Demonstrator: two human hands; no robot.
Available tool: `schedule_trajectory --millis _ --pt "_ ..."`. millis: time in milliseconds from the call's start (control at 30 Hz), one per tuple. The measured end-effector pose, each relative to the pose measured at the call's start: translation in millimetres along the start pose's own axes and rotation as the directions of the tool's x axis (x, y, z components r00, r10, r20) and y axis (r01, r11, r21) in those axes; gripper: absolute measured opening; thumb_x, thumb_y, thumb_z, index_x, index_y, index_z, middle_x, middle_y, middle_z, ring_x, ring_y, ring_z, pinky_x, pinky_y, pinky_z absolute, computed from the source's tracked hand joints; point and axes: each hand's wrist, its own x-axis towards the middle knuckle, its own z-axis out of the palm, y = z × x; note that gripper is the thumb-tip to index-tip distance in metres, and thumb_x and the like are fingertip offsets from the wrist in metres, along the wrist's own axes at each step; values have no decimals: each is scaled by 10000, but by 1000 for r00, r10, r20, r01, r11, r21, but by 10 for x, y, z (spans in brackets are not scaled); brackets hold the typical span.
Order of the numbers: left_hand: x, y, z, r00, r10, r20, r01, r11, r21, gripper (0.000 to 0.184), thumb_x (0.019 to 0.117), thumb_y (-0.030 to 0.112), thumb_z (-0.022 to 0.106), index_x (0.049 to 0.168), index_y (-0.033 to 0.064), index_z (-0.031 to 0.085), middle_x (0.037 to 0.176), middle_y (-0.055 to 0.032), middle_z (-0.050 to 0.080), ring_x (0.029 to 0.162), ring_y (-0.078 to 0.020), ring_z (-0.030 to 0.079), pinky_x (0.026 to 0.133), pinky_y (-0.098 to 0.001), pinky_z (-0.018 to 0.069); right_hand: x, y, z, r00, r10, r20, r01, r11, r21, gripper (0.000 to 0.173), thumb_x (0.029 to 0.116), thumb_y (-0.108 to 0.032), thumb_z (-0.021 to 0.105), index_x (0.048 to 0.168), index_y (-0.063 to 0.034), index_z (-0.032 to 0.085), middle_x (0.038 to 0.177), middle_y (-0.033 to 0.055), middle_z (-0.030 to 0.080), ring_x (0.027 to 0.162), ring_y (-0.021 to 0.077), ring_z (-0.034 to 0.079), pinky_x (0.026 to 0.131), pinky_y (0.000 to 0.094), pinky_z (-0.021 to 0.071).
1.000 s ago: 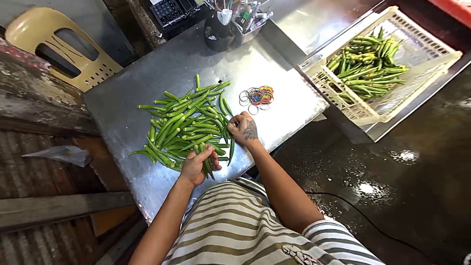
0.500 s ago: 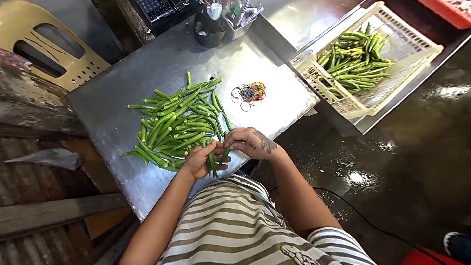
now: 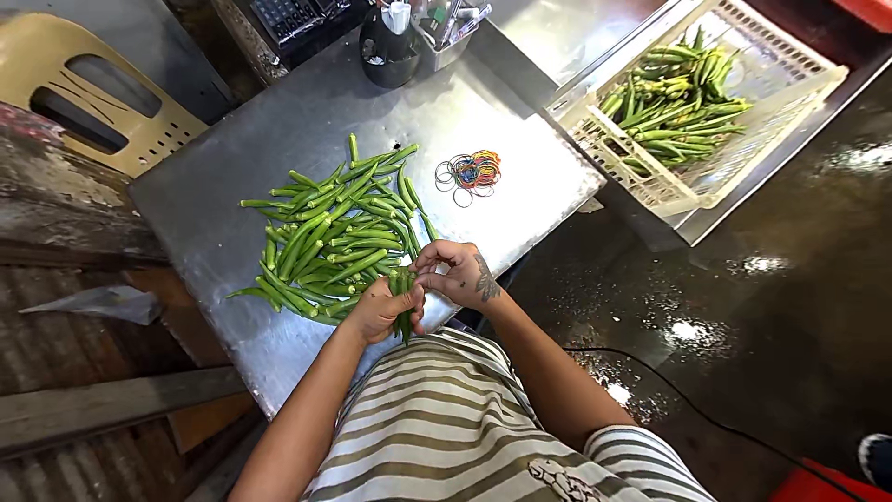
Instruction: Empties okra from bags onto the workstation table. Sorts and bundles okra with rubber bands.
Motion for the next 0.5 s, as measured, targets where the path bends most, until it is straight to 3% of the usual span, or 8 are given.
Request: schedule_trajectory --millis 100,167,233,267,333,400,433,500 --pt "9 -53 7 999 -16 -29 16 1000 18 184 910 179 747 984 94 601 662 3 583 545 -124 600 552 -289 570 34 69 -71 992 34 121 -50 990 134 190 863 -106 801 1005 -19 709 963 43 757 866 107 715 819 293 604" --pt "33 -50 53 998 -7 -65 11 998 57 143 937 165 711 939 104 582 634 11 545 523 -113 561 533 -276 539 92 178 -206 989 134 66 -143 976 167 164 911 -82 737 1049 -5 695 972 76 735 815 132 701 767 319 611" --pt "66 -42 97 994 24 -104 -13 995 103 150 947 154 692 919 103 553 631 7 533 520 -118 556 538 -284 538 160 324 -397 954 221 -200 -256 951 -170 150 967 -131 688 1093 -50 692 981 89 712 768 174 687 700 368 604" --pt "71 -32 113 992 41 -120 -27 993 117 144 952 147 687 937 92 555 649 -7 545 536 -133 571 554 -298 553 204 413 -495 920 213 -328 -332 869 -366 174 969 -146 682 1121 -63 698 1011 126 689 814 243 669 721 435 580" --pt "35 -9 133 988 58 -144 -34 986 164 134 982 129 660 1009 49 557 714 -74 625 601 -206 663 620 -367 620 284 617 -629 860 202 -469 -471 668 -575 216 954 -151 676 1158 -86 703 1123 213 628 1012 390 632 840 559 542" --pt "13 10 142 987 47 -152 -12 974 225 142 1013 124 622 1076 25 541 778 -129 677 672 -271 722 665 -415 648 337 878 -710 850 169 -499 -504 539 -675 176 943 -192 701 1096 -114 739 1163 239 612 1088 443 594 871 591 514" --pt "16 14 144 986 52 -158 -8 964 264 150 1014 132 625 1084 29 540 767 -120 665 641 -255 707 636 -399 641 342 973 -731 872 114 -477 -462 516 -721 133 955 -199 687 1041 -117 747 1148 225 618 1076 436 591 862 583 512" --pt "42 12 134 982 82 -170 -20 941 339 156 994 160 664 1049 59 558 701 -55 577 527 -163 575 526 -309 555 373 1091 -754 923 -12 -384 -339 441 -831 132 978 -173 624 972 -103 735 1142 180 644 1072 397 606 850 549 522"
